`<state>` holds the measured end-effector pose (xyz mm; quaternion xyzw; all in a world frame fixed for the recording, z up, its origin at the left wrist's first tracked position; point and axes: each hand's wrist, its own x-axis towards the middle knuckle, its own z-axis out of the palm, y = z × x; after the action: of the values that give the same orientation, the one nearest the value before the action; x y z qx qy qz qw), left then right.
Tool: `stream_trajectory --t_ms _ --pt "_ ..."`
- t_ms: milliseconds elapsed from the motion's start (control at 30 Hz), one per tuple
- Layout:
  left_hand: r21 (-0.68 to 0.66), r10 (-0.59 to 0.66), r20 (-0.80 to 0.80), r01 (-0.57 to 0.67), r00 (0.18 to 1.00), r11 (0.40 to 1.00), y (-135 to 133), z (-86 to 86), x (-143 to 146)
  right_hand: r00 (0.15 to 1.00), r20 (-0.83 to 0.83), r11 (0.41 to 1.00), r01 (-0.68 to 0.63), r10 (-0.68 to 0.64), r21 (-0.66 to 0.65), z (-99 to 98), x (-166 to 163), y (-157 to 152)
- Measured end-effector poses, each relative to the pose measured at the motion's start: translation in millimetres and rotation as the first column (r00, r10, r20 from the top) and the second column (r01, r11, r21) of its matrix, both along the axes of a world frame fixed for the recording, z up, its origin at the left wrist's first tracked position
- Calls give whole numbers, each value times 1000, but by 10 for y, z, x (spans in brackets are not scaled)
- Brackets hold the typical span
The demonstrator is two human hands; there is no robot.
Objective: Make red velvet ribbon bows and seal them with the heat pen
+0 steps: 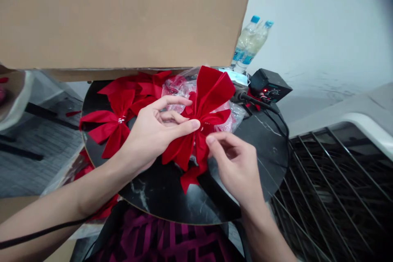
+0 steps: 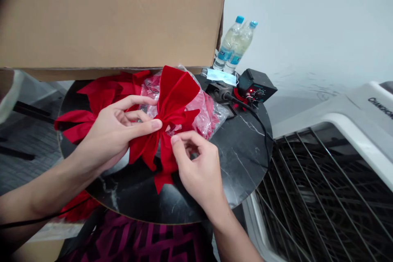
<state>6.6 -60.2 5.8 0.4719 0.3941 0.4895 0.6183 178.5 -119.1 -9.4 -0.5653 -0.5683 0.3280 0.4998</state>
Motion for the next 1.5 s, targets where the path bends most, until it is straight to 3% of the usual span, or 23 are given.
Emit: stream_trajectory --t_ms 233,433,567,667,867,1033,1167,1300,1400,1500 --pt "50 -6 -32 7 999 999 -1 7 9 993 -41 982 112 -107 152 14 -159 26" --pt "129 -86 -111 100 990 987 -18 40 -50 965 -252 994 86 -67 65 3 -199 93" --pt "252 -81 -124 110 989 961 -32 62 -59 928 -371 999 42 -35 9 -24 -117 106" --pt "336 -90 -236 168 968 927 -20 86 -47 901 -433 999 20 -35 -38 -44 -64 116" --pt "258 -121 -338 216 933 942 82 111 0 871 -490 996 -14 -31 -89 -17 -34 151" --pt "116 -212 -316 259 925 959 187 77 33 955 -298 983 -57 2 -176 -75 452 309" --pt "56 -216 -306 244 927 968 258 23 54 924 -278 952 199 -261 -231 -278 1202 725" --pt "27 -205 -264 219 943 975 323 -45 72 900 -277 941 321 -337 -104 -468 1607 1215" --pt "4 -194 -258 202 946 979 362 -90 79 907 -235 931 365 -349 26 -565 1619 1437" --pt "-24 -195 -262 195 945 980 390 -126 78 907 -149 902 413 -395 127 -586 1606 1471"
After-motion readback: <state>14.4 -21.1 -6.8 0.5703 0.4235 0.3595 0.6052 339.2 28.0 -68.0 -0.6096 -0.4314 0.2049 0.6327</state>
